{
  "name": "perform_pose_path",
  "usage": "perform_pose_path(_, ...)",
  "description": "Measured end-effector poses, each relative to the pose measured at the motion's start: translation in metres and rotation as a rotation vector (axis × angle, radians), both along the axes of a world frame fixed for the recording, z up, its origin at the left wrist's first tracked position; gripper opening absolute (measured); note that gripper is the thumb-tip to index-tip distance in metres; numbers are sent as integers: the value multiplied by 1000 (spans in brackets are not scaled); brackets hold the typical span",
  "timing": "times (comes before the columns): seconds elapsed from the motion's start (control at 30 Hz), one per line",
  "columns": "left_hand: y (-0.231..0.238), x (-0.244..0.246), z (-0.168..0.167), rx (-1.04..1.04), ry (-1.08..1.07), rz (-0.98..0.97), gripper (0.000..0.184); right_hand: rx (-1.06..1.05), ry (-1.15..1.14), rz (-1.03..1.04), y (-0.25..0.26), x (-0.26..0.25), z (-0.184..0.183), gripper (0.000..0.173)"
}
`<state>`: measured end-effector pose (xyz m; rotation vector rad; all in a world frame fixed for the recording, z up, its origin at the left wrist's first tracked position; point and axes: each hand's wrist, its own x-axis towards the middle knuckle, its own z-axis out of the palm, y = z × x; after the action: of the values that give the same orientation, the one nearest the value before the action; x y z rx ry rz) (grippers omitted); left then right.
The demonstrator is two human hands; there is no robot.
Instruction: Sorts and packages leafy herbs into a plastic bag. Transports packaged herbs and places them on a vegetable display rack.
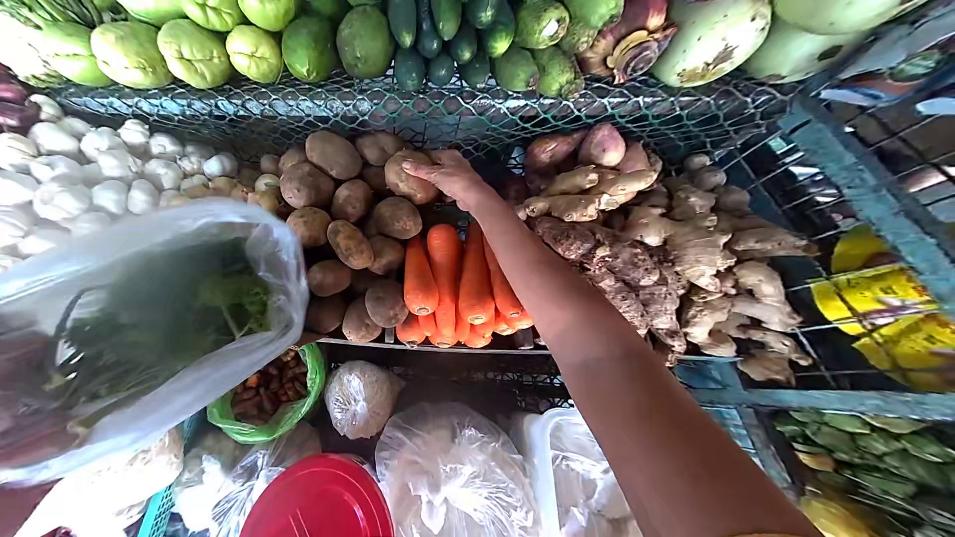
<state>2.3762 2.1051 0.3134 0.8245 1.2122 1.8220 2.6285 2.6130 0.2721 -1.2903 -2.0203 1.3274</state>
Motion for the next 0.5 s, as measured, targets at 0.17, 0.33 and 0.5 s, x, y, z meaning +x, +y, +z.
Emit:
perform_pose_path(0.17,142,69,76,263,-371,-332,32,-150,241,-25,-15,6,-10,84)
perform_pose_path(0.33,274,132,107,244,-543,-497,55,-211,655,-392,-61,50,41,44)
perform_pose_path(0.5,360,170,85,267,-619,-499,45,-42,666,-421,-60,125,101,79)
